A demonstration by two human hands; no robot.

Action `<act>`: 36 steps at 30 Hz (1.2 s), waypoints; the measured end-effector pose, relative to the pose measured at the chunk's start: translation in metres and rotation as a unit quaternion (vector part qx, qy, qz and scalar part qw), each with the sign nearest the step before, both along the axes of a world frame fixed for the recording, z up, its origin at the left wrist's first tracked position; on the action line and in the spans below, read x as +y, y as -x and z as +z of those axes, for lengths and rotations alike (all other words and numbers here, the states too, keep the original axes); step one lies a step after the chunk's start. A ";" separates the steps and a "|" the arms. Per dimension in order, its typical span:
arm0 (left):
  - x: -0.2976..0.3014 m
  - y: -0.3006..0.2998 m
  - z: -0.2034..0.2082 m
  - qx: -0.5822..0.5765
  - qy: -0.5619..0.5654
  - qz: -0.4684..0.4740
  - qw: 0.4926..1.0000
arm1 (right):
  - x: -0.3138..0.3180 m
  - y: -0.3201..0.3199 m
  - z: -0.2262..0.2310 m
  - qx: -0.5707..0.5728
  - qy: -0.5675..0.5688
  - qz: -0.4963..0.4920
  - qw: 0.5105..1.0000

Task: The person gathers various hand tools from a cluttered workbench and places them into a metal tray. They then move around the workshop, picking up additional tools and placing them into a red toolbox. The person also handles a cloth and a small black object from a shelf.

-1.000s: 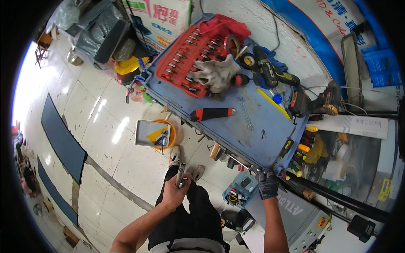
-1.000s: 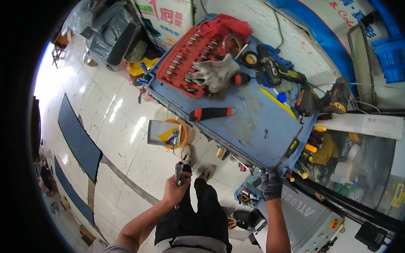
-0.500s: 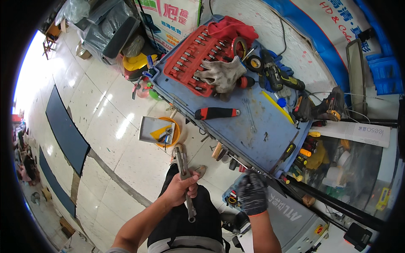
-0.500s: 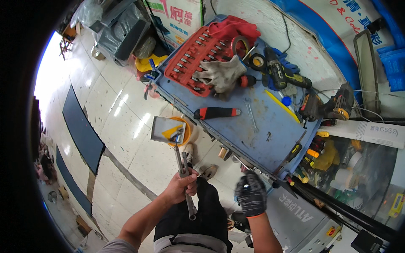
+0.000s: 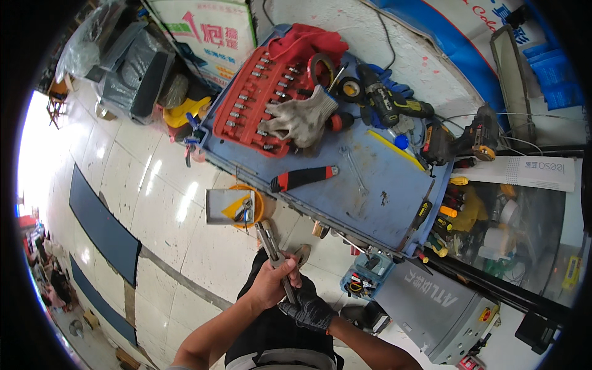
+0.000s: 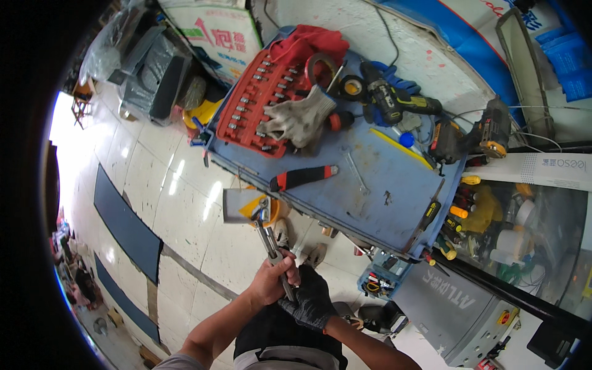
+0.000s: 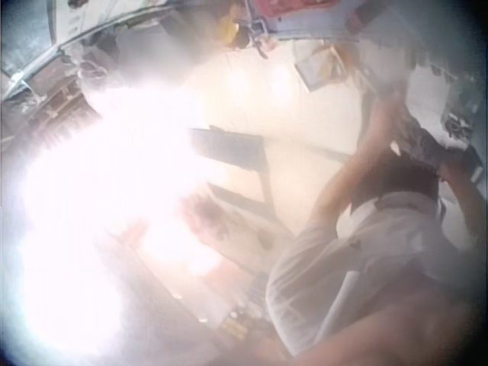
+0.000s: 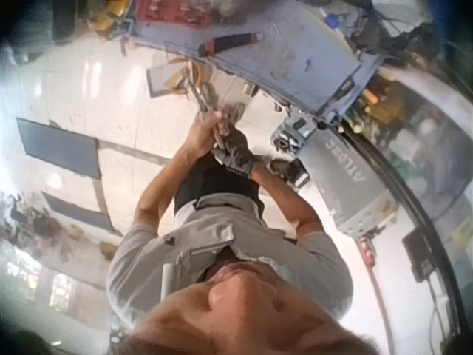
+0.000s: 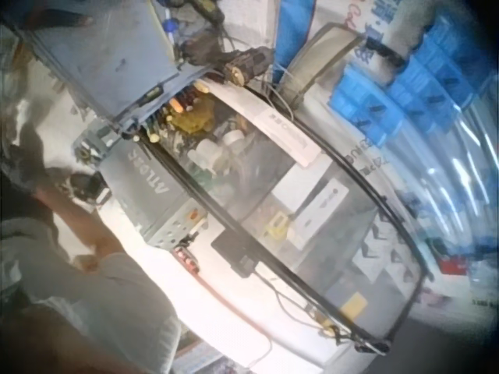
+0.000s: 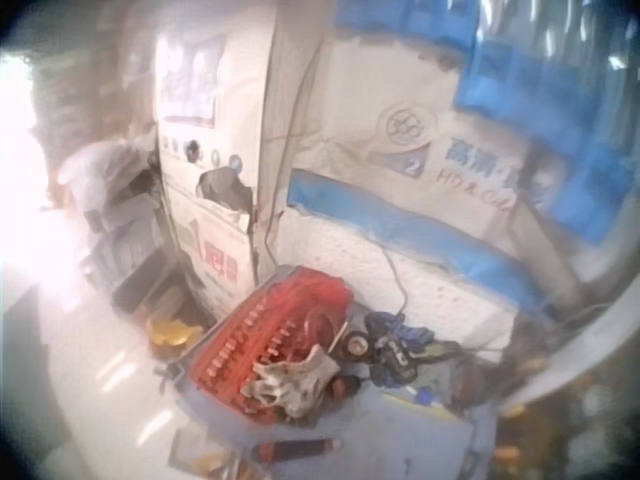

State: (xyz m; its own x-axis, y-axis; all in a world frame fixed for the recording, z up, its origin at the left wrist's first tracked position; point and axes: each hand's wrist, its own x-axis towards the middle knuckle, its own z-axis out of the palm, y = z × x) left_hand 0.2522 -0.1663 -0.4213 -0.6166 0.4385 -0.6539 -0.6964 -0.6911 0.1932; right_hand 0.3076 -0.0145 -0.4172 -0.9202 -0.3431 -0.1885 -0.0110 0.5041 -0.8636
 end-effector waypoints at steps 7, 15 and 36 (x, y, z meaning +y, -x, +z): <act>-0.016 0.026 0.006 -0.014 0.019 -0.074 0.997 | -0.009 0.005 -0.026 0.019 -0.039 0.011 0.999; -0.040 0.058 0.012 -0.004 -0.028 -0.084 0.996 | -0.023 0.041 -0.010 -0.015 -0.052 0.002 0.999; -0.040 0.135 0.044 0.060 0.254 -0.115 0.959 | 0.033 0.280 0.027 -0.053 -0.010 -0.285 0.957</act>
State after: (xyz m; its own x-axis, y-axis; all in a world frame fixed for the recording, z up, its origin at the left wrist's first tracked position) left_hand 0.1170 -0.2065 -0.3772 -0.6253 0.2159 -0.7500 -0.7713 -0.3176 0.5516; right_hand 0.0271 0.0184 -0.3904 -0.9317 0.2141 -0.2934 0.3589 0.4183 -0.8344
